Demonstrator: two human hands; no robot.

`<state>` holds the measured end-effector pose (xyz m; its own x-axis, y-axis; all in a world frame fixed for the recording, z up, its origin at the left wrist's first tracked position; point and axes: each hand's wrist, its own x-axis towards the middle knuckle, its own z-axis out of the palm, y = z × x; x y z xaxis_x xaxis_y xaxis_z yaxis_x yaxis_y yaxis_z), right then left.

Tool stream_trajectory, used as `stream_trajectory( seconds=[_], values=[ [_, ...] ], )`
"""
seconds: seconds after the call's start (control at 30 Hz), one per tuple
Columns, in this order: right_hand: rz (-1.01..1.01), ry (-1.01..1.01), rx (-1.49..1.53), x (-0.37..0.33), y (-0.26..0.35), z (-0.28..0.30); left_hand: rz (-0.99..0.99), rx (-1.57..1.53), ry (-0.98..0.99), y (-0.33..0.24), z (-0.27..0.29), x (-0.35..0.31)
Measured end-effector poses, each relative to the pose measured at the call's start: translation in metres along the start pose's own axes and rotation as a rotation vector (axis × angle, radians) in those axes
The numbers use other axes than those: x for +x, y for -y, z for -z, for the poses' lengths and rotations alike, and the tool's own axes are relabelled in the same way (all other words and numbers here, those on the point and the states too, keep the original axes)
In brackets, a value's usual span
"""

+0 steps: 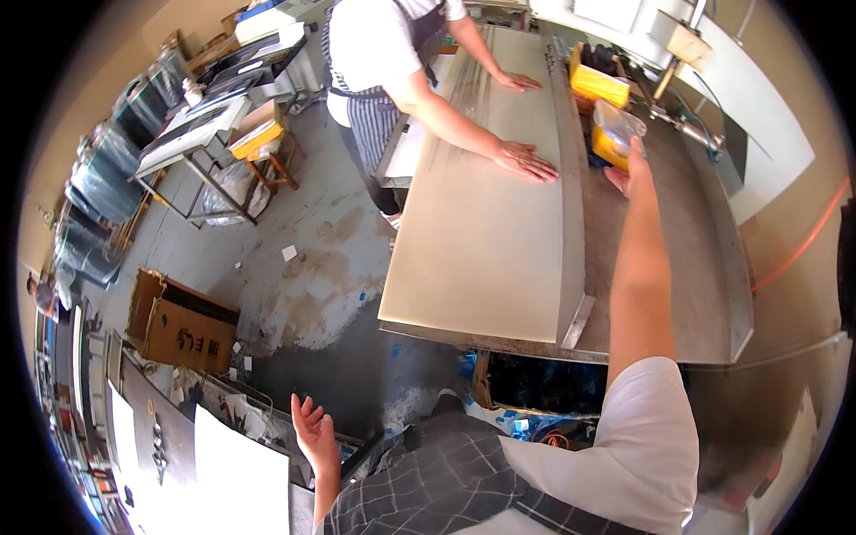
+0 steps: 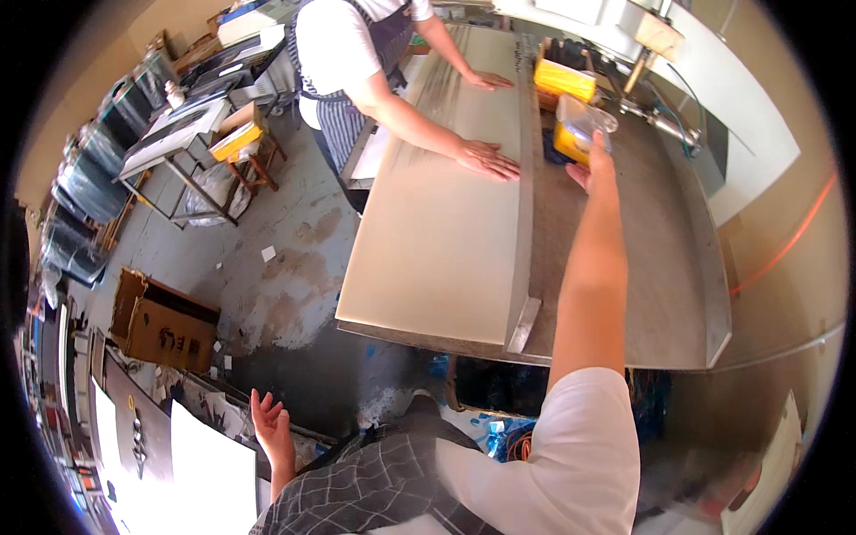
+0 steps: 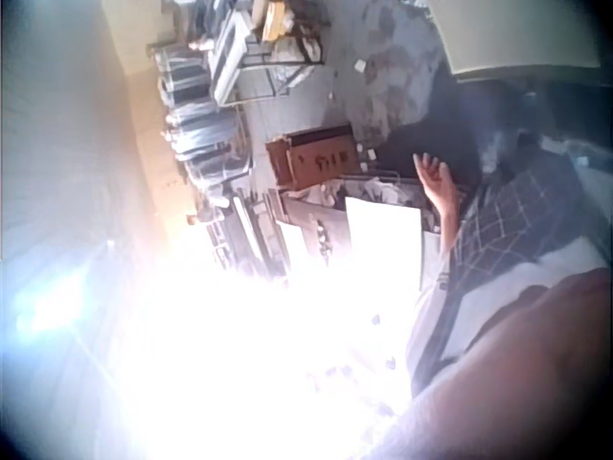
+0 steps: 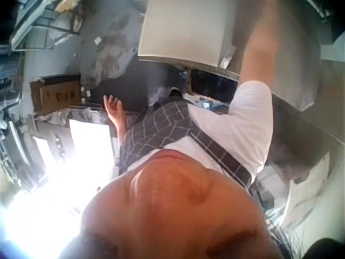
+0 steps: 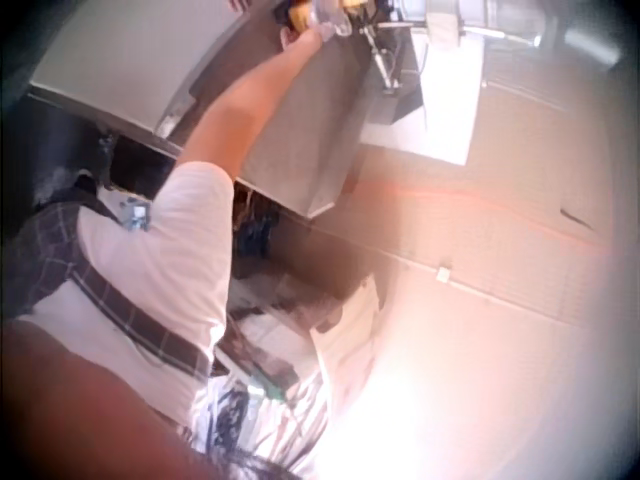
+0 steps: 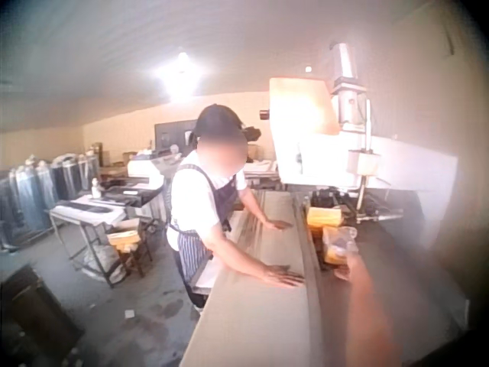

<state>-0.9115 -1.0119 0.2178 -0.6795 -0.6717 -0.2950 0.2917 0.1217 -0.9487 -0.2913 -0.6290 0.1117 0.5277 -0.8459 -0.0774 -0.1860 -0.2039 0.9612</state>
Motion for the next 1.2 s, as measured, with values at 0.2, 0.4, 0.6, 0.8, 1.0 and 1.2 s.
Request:
stream_trajectory(
  seconds=[0.2, 0.4, 0.6, 0.8, 1.0, 1.2],
  values=[
    [0.079, -0.017, 0.159, 0.016, 0.001, 0.025, 0.033, -0.032, 0.001, 0.014, -0.013, -0.010],
    [0.260, 0.014, 0.265, -0.044, 0.031, 0.044, 0.057, -0.113, 0.000, 0.024, -0.003, -0.041],
    [0.635, 0.255, 0.101, -0.213, 0.054, 0.042, -0.131, -0.768, 0.180, -0.014, 0.088, -0.087],
    [0.465, 0.863, 0.169, -0.436, -0.097, -0.067, -1.063, -1.182, 0.312, -0.136, 0.287, -0.239],
    [-0.433, 1.510, 0.020, -0.719, -0.322, -0.112, -1.368, -0.934, 0.200, -0.162, 0.367, -0.393],
    [-0.789, 1.864, -0.544, -0.985, -0.420, -0.014, -1.400, -0.697, -0.046, -0.153, 0.410, -0.484]
  ],
)
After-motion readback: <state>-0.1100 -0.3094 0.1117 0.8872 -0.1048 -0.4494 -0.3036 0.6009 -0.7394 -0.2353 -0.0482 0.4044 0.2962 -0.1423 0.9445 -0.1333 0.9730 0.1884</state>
